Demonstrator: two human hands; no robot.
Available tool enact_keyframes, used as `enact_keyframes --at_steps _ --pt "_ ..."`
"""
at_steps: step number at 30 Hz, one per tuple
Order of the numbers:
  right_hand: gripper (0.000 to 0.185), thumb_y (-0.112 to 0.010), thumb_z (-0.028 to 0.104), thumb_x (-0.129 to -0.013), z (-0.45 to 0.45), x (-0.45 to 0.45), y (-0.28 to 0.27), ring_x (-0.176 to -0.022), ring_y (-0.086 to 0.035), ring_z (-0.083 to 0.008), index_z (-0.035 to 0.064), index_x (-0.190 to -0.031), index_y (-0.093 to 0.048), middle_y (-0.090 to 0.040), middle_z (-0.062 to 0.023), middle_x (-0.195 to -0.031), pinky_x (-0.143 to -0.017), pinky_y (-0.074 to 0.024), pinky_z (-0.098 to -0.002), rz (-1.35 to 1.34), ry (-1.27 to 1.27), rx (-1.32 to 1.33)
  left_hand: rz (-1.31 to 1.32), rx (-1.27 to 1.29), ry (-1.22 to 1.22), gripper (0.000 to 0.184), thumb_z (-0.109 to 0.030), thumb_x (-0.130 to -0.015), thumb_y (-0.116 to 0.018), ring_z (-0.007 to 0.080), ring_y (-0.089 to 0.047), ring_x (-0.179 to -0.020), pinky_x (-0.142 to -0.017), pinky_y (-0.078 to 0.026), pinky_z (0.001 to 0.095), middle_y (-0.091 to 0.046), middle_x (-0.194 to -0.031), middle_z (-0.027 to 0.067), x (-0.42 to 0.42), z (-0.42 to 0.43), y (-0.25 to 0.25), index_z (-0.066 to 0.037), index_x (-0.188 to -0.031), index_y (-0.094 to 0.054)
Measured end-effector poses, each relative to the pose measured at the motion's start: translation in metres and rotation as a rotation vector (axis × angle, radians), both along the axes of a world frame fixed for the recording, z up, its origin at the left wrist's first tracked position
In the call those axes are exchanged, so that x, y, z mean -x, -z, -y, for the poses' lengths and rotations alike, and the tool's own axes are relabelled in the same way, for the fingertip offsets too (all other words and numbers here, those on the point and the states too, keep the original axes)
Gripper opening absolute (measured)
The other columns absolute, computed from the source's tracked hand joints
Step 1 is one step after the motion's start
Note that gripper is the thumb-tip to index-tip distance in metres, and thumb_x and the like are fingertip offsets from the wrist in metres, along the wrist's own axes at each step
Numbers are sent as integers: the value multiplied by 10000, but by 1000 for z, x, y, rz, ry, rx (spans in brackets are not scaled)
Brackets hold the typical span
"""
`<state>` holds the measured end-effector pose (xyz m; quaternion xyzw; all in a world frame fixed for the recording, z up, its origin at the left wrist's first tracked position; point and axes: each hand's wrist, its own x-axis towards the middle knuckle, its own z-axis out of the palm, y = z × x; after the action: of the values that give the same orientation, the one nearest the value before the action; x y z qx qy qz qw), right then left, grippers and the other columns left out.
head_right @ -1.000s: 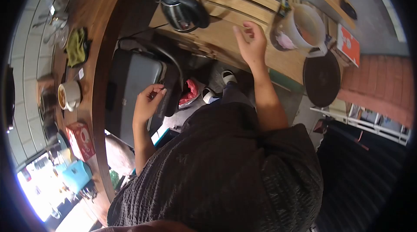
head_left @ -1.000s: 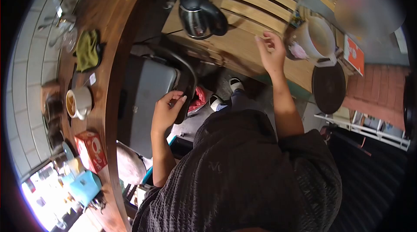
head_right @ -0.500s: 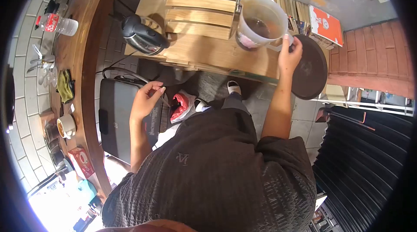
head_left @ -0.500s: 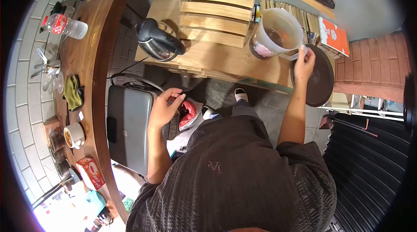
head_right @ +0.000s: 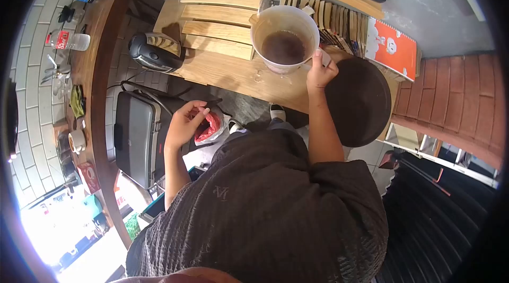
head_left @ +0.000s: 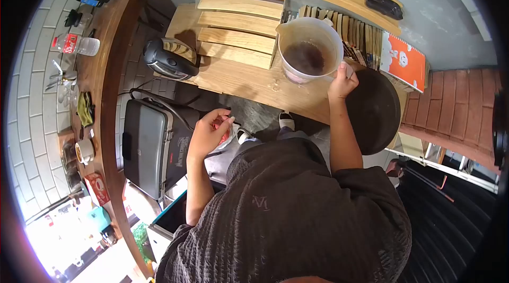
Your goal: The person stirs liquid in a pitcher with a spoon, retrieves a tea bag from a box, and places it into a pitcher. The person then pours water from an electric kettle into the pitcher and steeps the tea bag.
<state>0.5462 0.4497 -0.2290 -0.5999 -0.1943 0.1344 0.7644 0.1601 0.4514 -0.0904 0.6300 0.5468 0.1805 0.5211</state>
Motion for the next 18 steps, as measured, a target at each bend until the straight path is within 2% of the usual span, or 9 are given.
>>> enact_keyframes --at_steps 11,13,18 --pt "214 -702 146 -880 -14 -18 8 -734 -671 -133 -65 -906 -732 -732 -68 -826 -687 -528 -286 75 14 19 -76 -21 -27 270 -143 -905 -715 102 -617 -782 -716 -499 253 -689 -869 61 -25 4 -12 32 -1102 -658" --pt "217 -699 146 -881 -15 -12 -1 -724 -667 -129 -65 -922 -725 -730 -69 -822 -674 -526 -284 19 22 -10 -61 -37 -30 265 -140 -908 -712 101 -617 -769 -701 -498 252 -688 -856 63 -28 4 -10 32 -1102 -658" --pt "236 -686 172 -894 -13 -8 -10 -716 -657 -128 -59 -927 -712 -723 -61 -816 -669 -517 -283 82 23 3 -45 7 -51 257 -132 -910 -709 92 -603 -725 -650 -482 245 -679 -825 51 -34 1 -14 31 -1102 -658"
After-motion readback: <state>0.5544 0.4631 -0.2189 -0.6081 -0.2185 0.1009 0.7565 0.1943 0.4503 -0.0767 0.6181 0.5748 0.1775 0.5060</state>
